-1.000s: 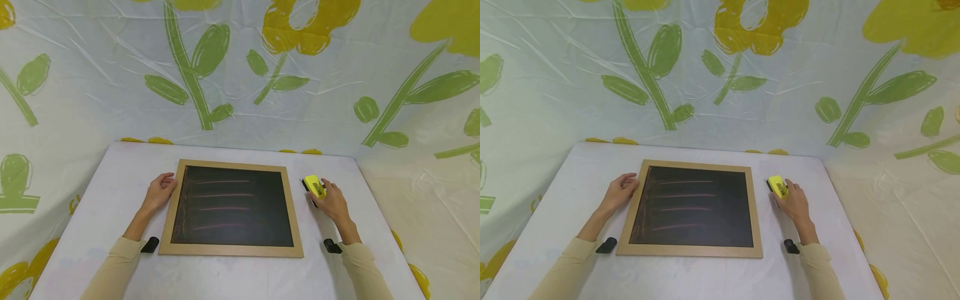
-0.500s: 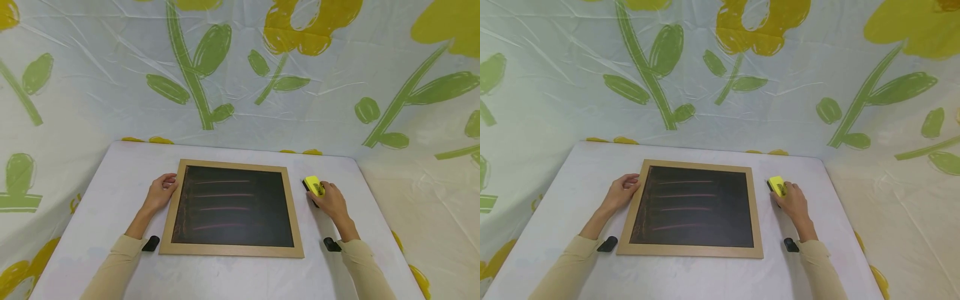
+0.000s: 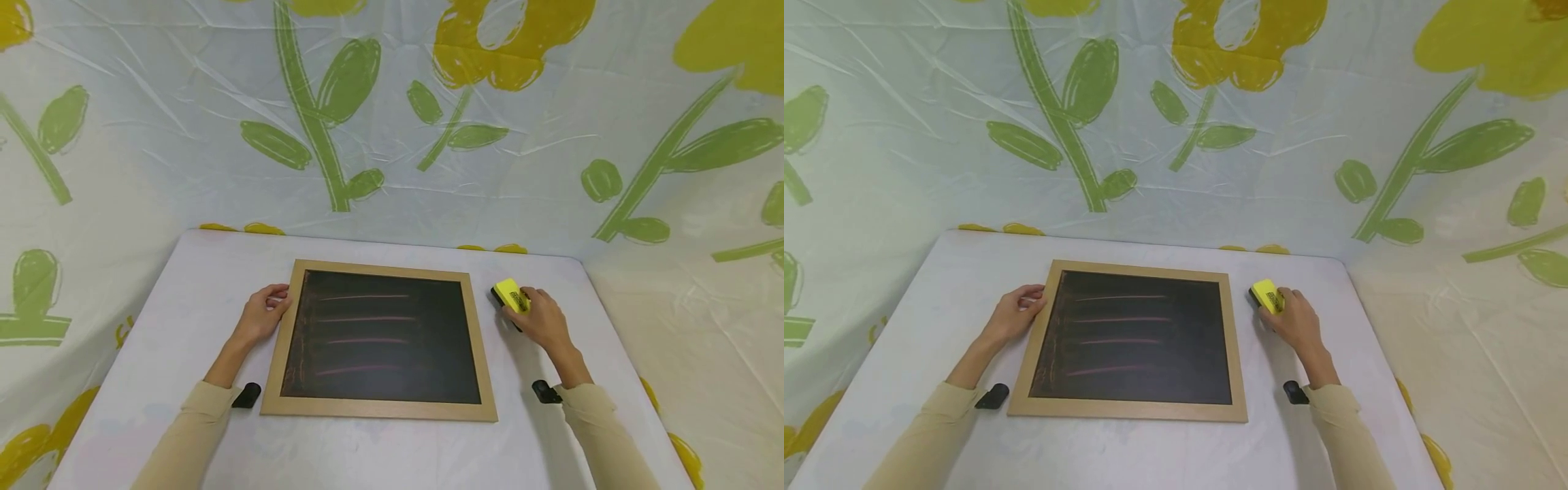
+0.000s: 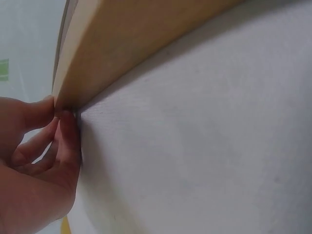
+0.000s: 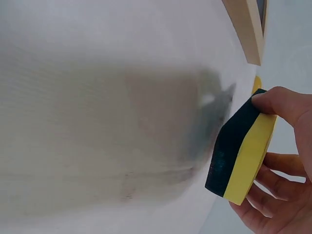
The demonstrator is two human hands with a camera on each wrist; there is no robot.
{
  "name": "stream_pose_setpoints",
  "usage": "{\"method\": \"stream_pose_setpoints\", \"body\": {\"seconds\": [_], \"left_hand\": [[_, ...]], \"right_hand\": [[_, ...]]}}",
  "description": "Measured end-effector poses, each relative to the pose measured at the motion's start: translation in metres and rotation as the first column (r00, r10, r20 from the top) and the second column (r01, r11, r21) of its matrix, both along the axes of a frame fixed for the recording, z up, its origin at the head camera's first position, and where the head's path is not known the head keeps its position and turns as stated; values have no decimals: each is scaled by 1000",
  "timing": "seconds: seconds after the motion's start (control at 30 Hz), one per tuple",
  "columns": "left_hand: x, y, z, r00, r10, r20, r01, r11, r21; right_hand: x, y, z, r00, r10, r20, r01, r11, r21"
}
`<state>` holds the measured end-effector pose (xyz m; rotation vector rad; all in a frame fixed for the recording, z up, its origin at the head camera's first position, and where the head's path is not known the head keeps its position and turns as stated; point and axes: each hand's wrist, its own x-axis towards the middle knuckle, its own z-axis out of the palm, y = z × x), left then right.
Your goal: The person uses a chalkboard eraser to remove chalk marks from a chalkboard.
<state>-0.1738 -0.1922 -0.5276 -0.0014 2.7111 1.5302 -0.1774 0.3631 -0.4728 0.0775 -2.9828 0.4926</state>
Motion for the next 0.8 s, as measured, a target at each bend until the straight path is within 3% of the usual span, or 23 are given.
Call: {"method": "stream_pose_setpoints", "body": {"seconds": [0.43, 0.8], "left_hand": [[-3, -2, -1, 999, -11, 31, 11, 1000, 20], [-2, -1, 1, 1000, 5, -14, -5, 999, 31]], "right_hand": [[-8, -10, 15, 999, 44, -16, -44, 999, 6], [-17, -20, 23, 997, 80, -10, -79, 997, 24]]}}
